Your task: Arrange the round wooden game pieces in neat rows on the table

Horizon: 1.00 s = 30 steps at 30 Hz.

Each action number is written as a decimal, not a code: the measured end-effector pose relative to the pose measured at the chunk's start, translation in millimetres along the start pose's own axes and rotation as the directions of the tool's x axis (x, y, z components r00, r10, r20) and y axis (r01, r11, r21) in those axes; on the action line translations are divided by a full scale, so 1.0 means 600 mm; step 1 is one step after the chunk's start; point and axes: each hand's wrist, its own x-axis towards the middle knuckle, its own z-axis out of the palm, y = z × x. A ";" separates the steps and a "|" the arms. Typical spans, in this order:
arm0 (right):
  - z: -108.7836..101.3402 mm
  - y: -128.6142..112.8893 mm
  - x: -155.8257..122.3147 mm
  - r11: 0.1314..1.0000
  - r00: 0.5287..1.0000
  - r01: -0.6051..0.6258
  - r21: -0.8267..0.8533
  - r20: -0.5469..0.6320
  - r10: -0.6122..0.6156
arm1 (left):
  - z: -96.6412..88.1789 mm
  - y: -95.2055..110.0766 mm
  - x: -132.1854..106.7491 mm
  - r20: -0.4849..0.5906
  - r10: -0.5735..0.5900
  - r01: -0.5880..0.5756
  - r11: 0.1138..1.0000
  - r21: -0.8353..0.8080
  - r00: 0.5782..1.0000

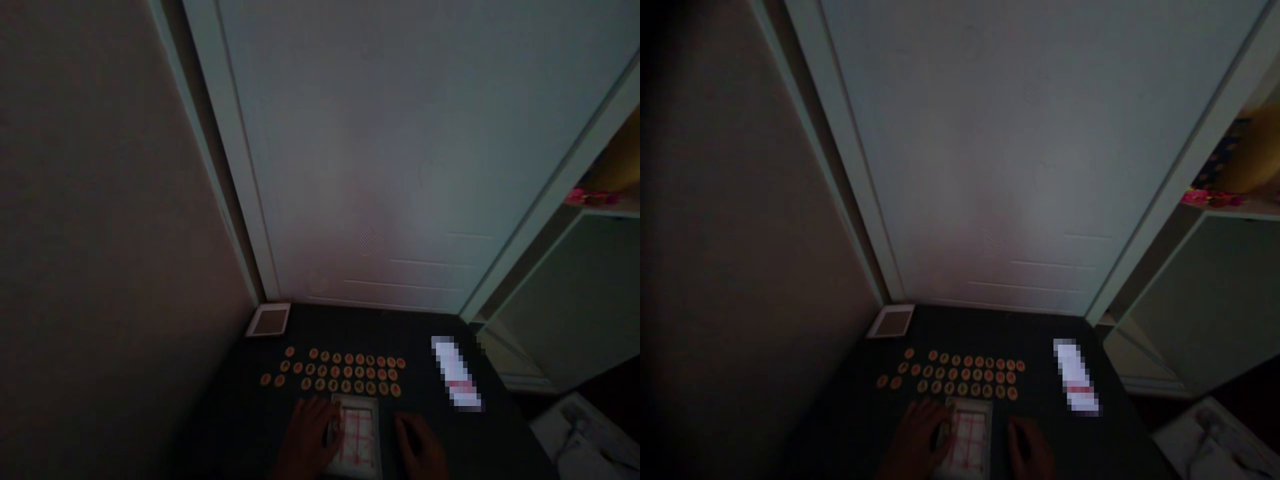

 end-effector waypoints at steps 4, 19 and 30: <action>0.002 0.005 -0.001 1.000 1.000 0.015 0.012 0.015 -0.015 | 0.003 -0.002 -0.001 -0.018 0.007 -0.007 1.000 0.005 1.000; -0.004 -0.011 0.003 0.999 1.000 -0.007 0.049 0.027 0.006 | 0.009 -0.003 0.007 -0.033 -0.010 0.008 0.997 -0.077 0.999; 0.014 -0.048 0.037 0.994 0.999 0.014 0.106 0.038 -0.018 | -0.013 -0.022 0.002 -0.074 -0.093 0.073 0.967 -0.245 0.993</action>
